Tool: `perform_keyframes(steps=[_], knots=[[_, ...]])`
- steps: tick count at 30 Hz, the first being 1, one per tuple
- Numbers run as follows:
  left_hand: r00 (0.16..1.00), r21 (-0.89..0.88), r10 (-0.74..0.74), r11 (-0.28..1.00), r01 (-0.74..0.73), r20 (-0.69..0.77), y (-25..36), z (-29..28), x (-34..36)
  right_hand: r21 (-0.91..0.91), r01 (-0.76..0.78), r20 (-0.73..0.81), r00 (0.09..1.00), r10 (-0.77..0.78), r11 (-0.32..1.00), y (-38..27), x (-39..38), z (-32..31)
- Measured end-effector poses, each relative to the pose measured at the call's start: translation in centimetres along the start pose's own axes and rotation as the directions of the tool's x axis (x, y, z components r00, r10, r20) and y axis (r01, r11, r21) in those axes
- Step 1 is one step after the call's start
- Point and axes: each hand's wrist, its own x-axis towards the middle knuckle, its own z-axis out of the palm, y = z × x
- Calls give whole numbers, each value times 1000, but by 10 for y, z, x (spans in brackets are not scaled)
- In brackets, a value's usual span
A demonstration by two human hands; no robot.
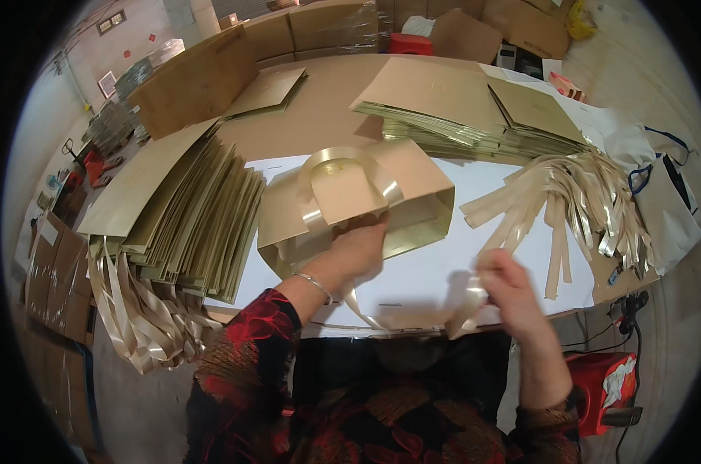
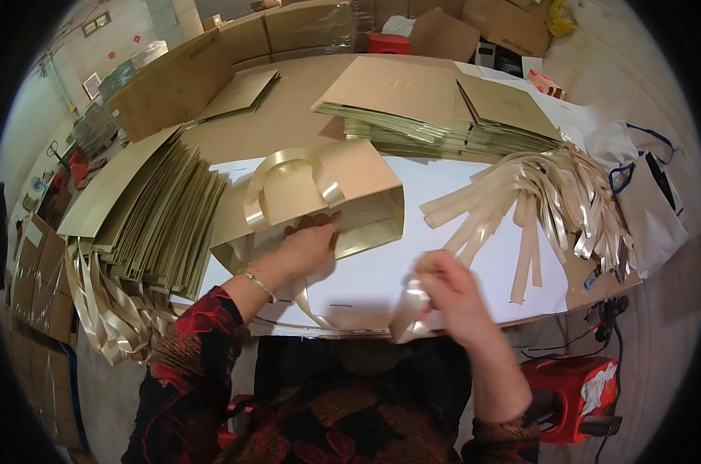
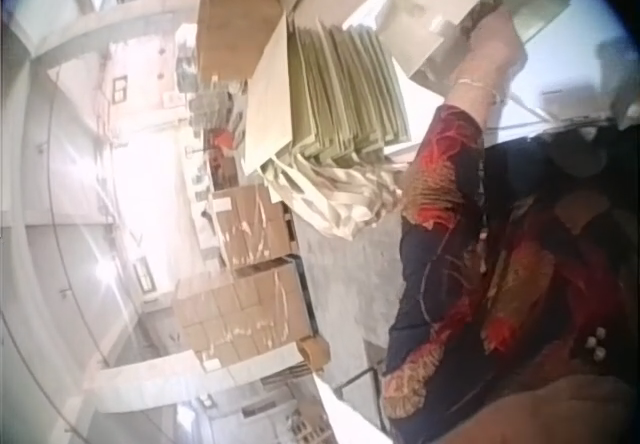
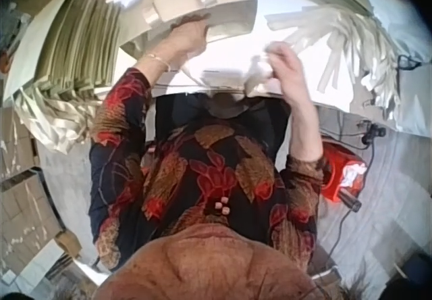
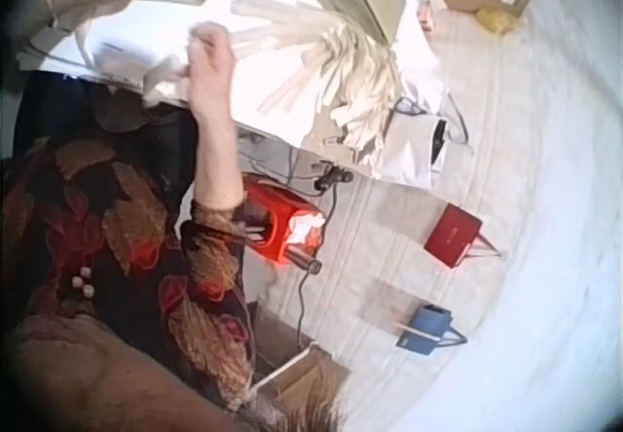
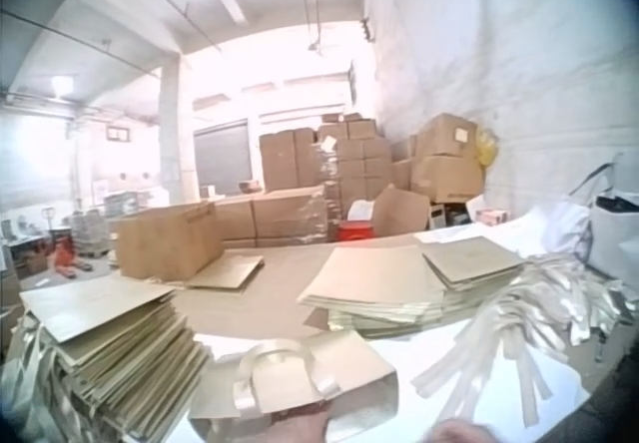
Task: Manually assemble paper gift bags by attaching handles using a hot glue gun.
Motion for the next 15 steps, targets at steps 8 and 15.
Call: perform_keyframes(steps=[8,15], knots=[[996,-379,-94,921,90,9,5,22,38,-392,-115,-66,993,97,913,92,79,48],[981,-886,-79,422,192,175,-3,16,43,-25,-234,-107,967,230,972,81,93,66]])
